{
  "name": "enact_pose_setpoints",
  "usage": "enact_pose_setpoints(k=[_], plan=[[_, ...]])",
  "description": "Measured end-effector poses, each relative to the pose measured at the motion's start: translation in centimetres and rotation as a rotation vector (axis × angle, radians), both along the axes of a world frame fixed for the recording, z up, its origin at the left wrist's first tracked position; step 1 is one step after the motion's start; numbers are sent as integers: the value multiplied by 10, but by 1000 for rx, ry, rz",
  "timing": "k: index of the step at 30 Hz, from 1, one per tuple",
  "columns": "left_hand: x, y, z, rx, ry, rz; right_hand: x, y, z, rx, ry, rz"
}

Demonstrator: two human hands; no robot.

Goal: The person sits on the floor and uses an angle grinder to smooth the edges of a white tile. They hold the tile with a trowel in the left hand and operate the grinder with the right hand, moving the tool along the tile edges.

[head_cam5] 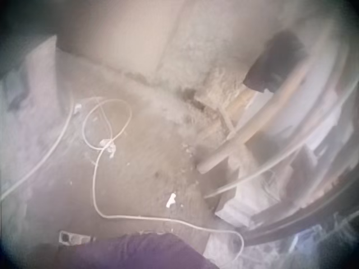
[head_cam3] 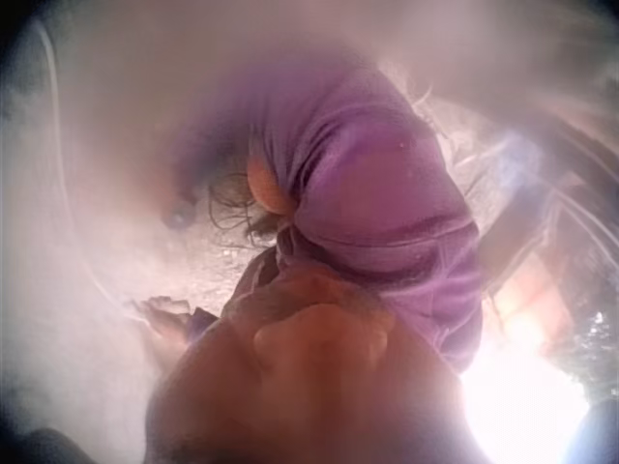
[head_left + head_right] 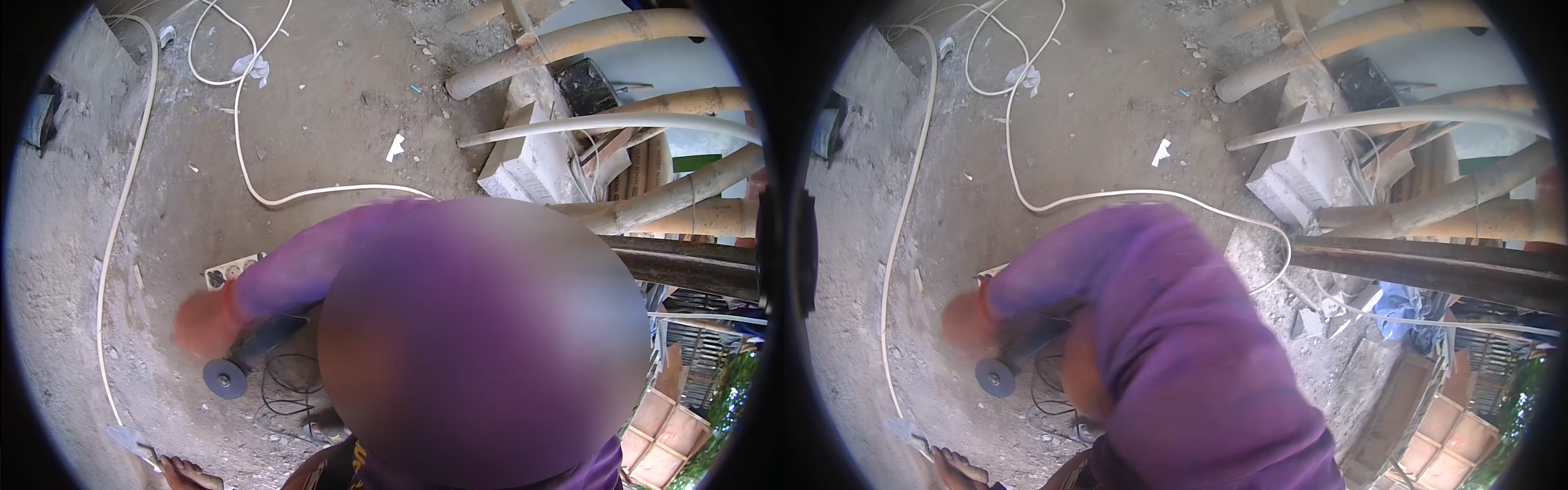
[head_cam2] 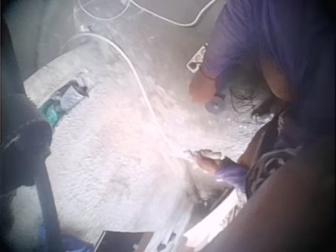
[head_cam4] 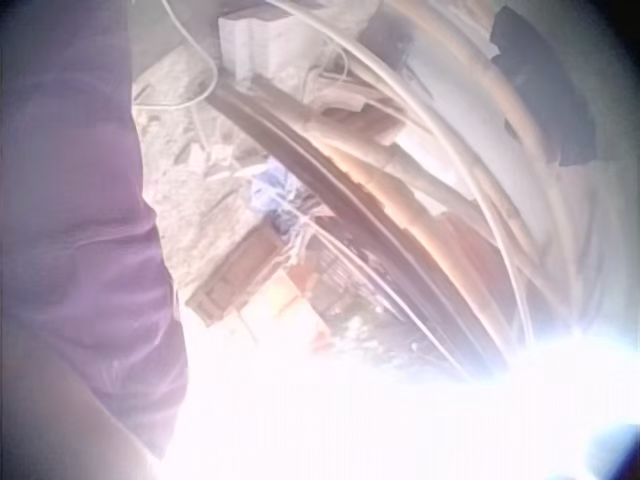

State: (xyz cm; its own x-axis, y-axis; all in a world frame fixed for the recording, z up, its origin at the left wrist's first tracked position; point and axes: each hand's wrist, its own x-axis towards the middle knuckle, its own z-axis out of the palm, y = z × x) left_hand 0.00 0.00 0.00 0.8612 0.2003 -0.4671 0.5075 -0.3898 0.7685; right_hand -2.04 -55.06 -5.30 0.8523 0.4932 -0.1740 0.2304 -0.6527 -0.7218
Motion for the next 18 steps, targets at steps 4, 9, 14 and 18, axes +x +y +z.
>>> enact_pose_setpoints(k=[4, 9, 14, 18], plan=[[-35, -140, 51, 108, -29, 71, -116, -134, -16, 224, -491, -829], [-18, -144, 32, -113, -11, 20, -405, -281, 3, -769, -355, -1888], [22, -140, 27, 80, -140, -111, -565, -373, -63, -1065, 503, -2518], [32, -144, -19, 109, -75, -171, -685, -427, -79, -884, 537, -2324]])
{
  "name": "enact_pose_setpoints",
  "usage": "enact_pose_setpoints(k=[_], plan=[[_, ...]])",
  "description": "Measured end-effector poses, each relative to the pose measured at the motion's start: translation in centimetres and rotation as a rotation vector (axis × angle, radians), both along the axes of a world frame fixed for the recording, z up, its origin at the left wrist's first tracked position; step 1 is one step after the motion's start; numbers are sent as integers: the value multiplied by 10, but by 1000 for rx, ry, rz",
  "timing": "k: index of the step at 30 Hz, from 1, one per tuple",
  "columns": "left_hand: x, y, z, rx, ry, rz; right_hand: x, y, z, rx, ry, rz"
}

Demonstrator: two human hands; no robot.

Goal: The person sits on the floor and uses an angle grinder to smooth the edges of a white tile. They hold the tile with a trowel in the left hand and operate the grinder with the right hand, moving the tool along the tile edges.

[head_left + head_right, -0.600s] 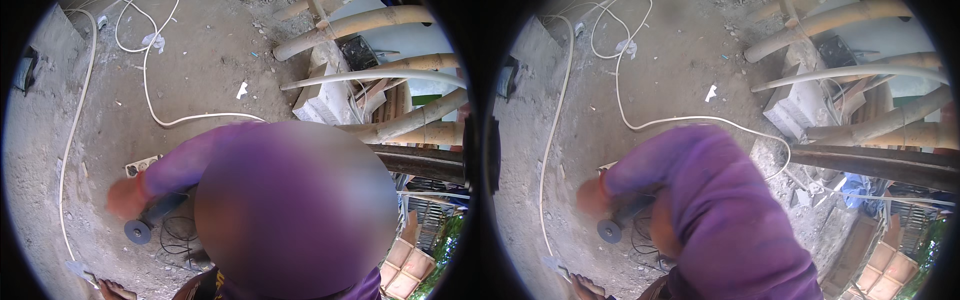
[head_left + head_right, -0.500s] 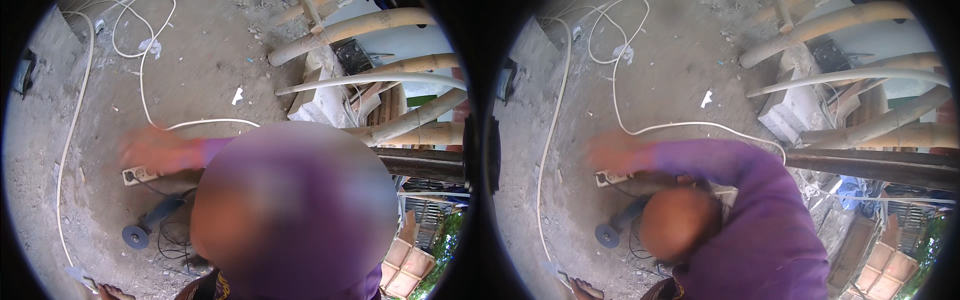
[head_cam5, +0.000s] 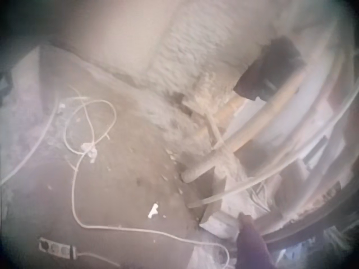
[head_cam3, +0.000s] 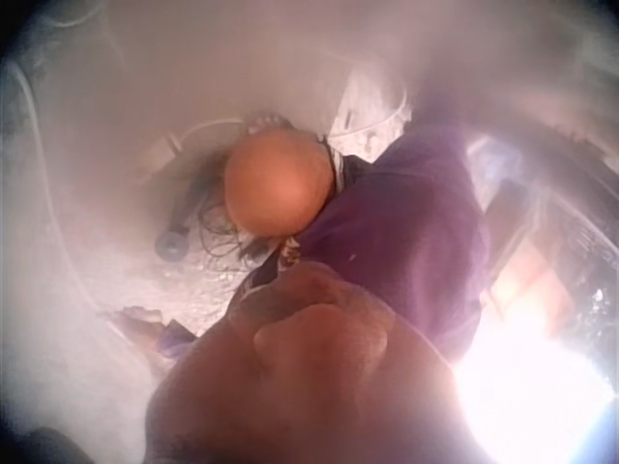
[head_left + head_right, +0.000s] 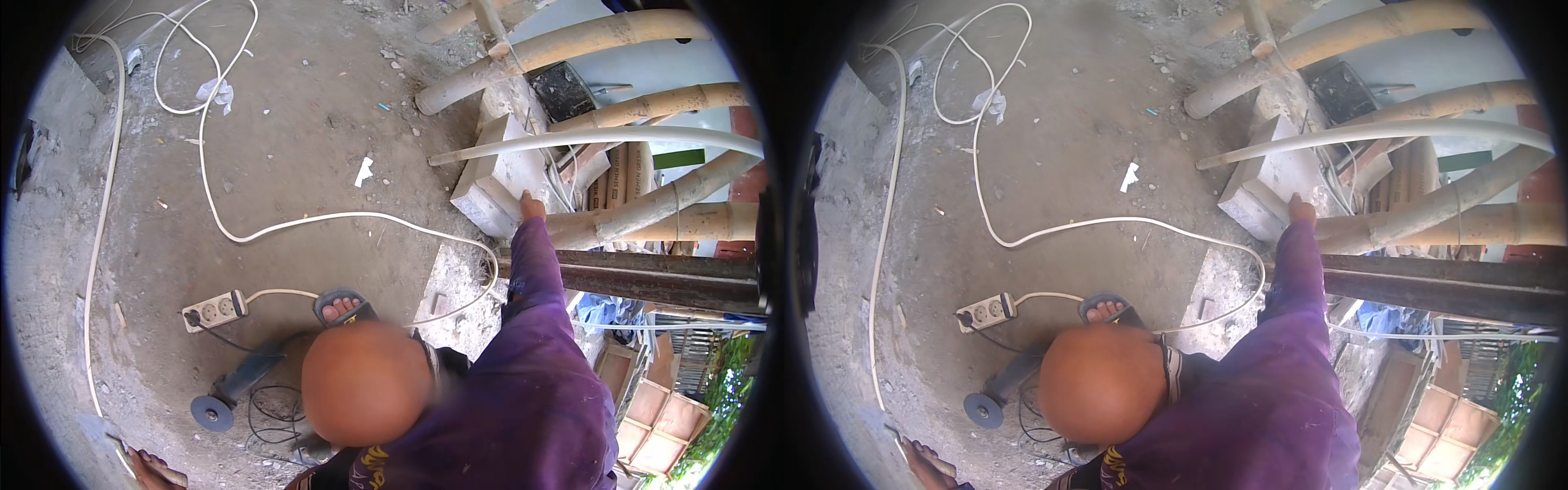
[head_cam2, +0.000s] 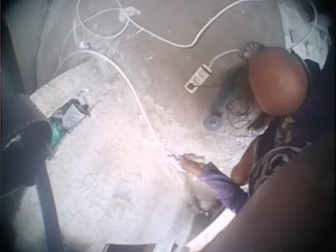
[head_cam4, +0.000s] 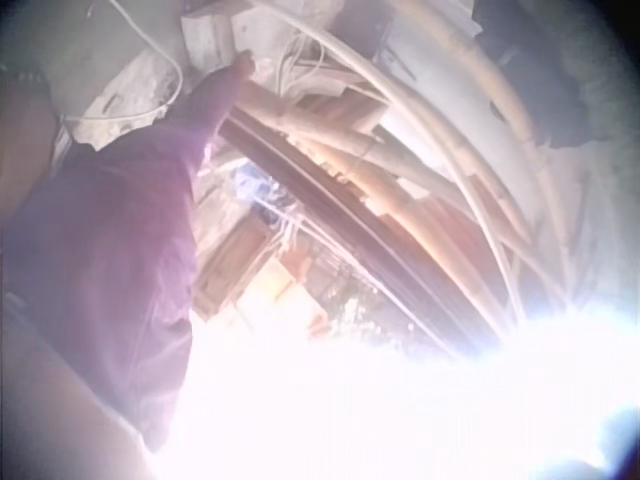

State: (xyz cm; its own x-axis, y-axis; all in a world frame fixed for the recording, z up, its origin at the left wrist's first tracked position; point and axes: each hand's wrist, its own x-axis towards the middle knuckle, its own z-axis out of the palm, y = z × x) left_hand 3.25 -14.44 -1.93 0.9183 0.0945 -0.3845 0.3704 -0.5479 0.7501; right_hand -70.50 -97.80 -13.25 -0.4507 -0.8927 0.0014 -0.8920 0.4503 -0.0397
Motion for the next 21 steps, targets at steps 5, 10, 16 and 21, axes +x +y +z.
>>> enact_pose_setpoints(k=[5, 10, 16, 21], plan=[[20, 49, 23, 301, -148, -147, 89, 69, -56, -151, -787, -325], [3, -11, 20, 140, 21, 62, 76, 67, -21, -215, -790, -402], [33, 24, -18, 512, -204, -395, 90, 19, 24, -176, 73, 67], [31, 58, -48, 292, -89, -309, 162, -20, 36, -61, -34, 121]])
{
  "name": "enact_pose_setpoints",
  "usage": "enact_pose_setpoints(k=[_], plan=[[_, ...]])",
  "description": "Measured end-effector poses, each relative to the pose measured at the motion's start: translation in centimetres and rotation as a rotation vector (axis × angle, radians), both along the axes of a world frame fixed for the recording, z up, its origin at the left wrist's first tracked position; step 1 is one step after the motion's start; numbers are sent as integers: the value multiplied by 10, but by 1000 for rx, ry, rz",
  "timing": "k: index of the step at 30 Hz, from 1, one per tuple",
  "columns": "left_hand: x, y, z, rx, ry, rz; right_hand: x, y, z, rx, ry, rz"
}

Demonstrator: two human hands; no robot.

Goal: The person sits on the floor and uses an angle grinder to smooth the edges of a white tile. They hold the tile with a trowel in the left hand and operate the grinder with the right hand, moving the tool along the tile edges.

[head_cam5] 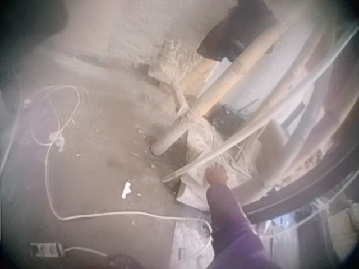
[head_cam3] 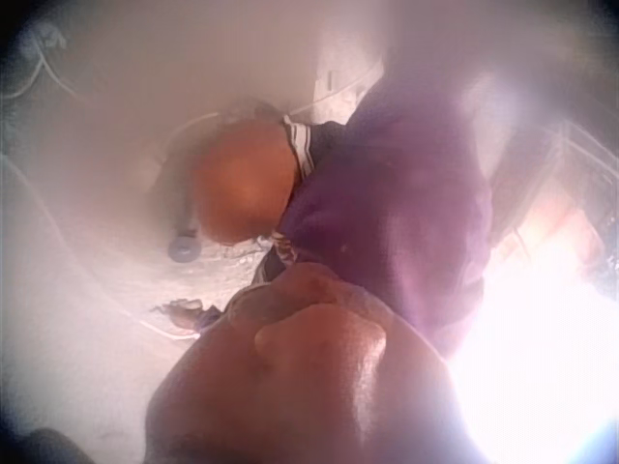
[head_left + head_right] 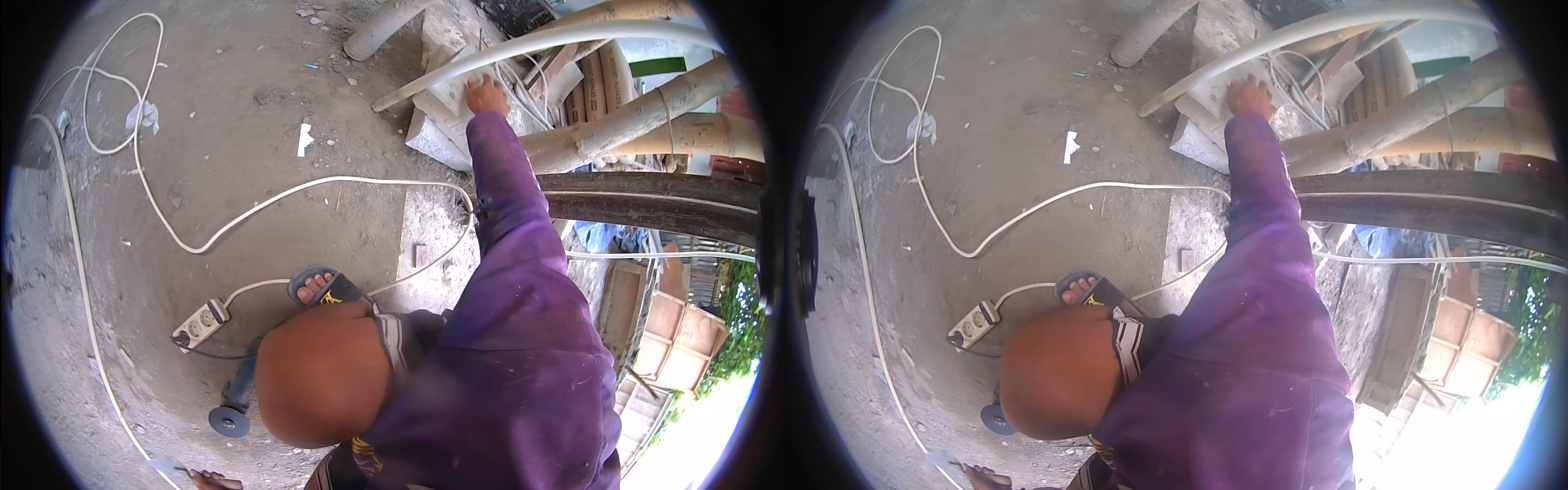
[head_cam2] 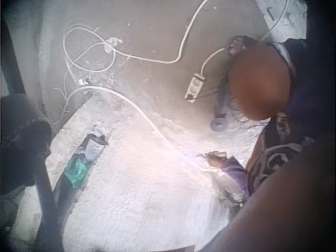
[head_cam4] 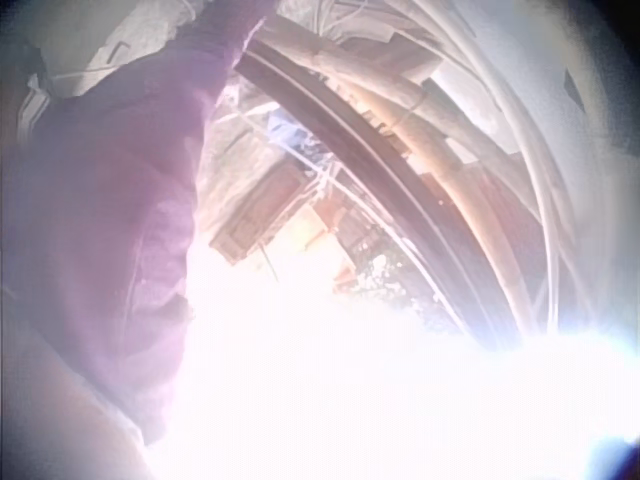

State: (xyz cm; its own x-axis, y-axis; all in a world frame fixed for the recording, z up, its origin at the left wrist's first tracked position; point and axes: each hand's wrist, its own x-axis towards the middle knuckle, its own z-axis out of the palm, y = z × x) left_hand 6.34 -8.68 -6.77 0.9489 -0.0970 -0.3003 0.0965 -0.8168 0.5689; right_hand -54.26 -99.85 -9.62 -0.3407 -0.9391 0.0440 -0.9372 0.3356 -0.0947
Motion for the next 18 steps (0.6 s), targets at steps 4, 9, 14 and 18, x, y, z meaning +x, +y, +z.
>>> enact_pose_setpoints(k=[4, 9, 14, 18], plan=[[-13, -77, 31, -15, -27, 172, 4, -25, -2, -11, -33, -13], [-2, -109, 33, 1, -51, 218, -44, -72, -34, 41, 46, 20], [12, -114, 35, 5, -99, 265, -57, -80, -71, -6, -58, 72], [32, -78, 43, -30, -168, 358, -36, -101, -71, -34, -80, 176]])
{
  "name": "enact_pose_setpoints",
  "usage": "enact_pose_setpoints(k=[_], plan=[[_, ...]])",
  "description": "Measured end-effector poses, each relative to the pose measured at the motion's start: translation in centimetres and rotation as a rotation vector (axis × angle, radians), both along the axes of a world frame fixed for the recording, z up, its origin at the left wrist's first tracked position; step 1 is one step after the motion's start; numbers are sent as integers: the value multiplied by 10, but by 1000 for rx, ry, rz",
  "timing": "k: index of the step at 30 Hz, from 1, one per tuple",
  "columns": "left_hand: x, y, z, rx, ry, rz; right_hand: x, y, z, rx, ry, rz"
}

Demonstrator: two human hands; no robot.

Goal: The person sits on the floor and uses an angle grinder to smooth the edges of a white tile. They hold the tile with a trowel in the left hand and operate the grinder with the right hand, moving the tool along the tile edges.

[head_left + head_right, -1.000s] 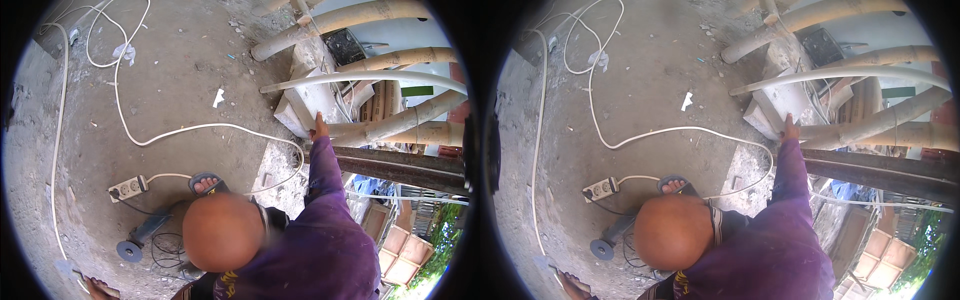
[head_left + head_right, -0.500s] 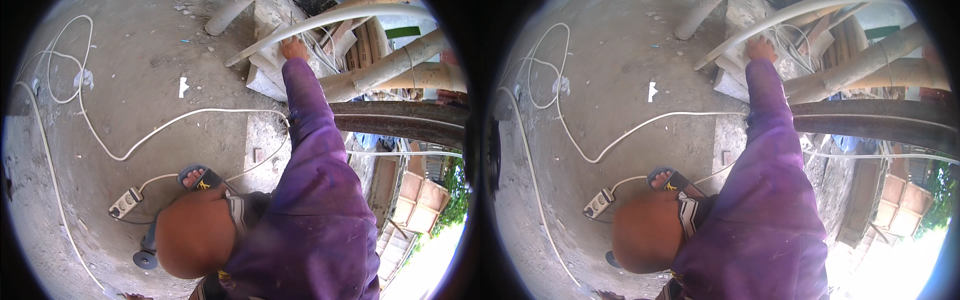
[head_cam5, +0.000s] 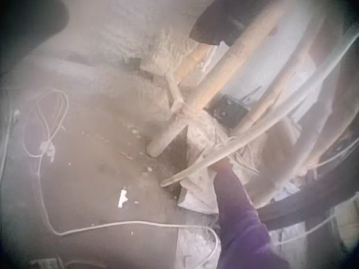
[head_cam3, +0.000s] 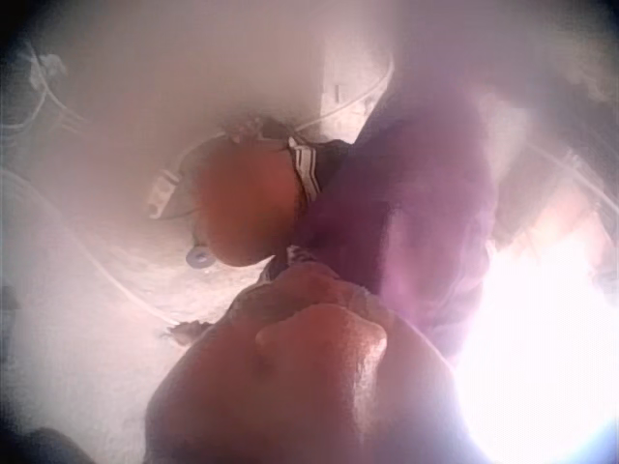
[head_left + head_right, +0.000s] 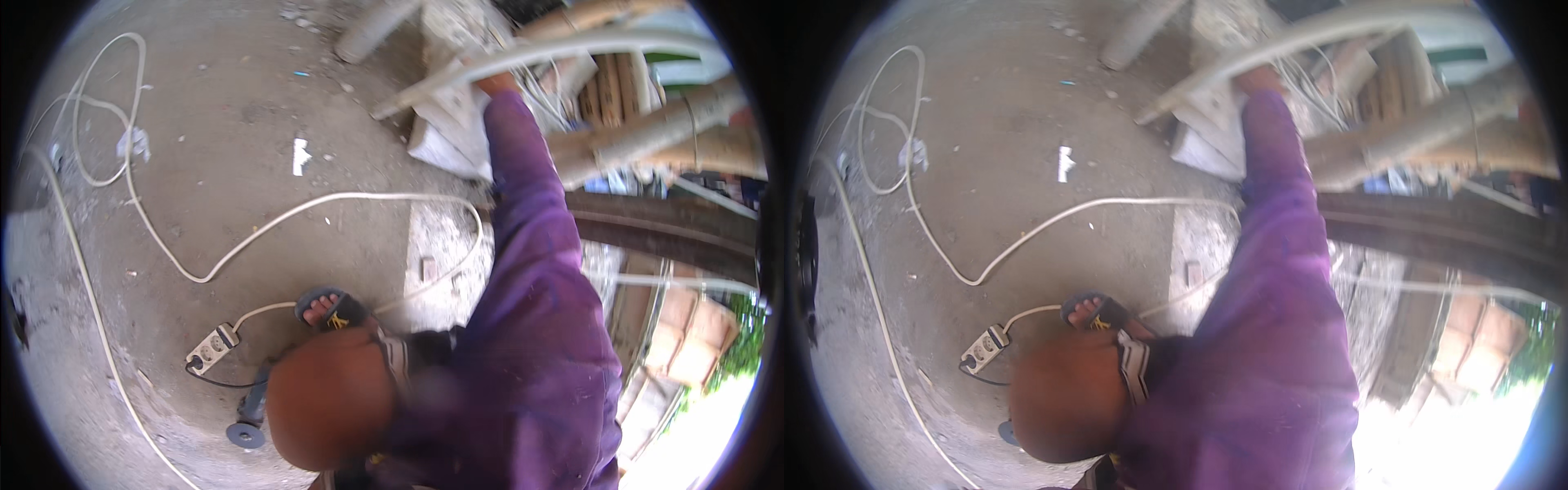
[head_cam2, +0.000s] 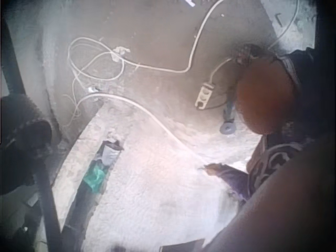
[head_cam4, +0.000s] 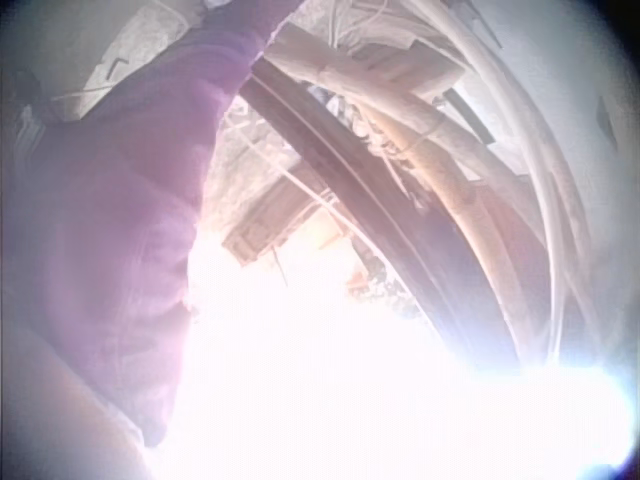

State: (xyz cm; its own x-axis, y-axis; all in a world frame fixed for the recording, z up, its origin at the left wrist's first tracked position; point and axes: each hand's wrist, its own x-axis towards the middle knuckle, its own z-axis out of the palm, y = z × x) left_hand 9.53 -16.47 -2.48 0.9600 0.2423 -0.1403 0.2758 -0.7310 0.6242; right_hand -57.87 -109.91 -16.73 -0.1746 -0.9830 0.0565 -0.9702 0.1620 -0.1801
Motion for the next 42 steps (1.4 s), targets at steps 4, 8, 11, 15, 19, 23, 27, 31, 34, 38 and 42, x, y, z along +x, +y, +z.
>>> enact_pose_setpoints(k=[4, 8, 11, 15, 19, 23, 27, 31, 34, 38, 42], plan=[[36, 57, -25, -65, -17, 54, -87, -28, 7, -32, 115, 194], [57, 102, -2, -158, -137, 102, -59, -24, 17, 116, 133, 179], [49, 72, -10, -239, -181, 147, -46, 22, 27, 61, 296, 221], [11, -2, -14, -328, -86, 78, -48, 77, 51, 200, 269, -68], [-33, -59, -11, -315, -2, -89, -51, 82, 48, 282, 183, -30], [-98, -172, -32, -300, 250, -330, -78, 44, 16, 545, -124, -39], [-173, -299, -46, -600, 508, -890, -96, 40, 40, 542, -473, 16], [-183, -293, -52, -425, 301, -958, -1, 91, 10, 409, 45, 276], [-149, -252, -41, -414, 196, -873, 38, 119, 46, 322, 198, 483], [-90, -171, 10, -373, 137, -469, 72, 158, 63, 342, 274, 727], [-68, -85, 54, -277, -61, -162, 106, 186, 56, 415, 332, 911]])
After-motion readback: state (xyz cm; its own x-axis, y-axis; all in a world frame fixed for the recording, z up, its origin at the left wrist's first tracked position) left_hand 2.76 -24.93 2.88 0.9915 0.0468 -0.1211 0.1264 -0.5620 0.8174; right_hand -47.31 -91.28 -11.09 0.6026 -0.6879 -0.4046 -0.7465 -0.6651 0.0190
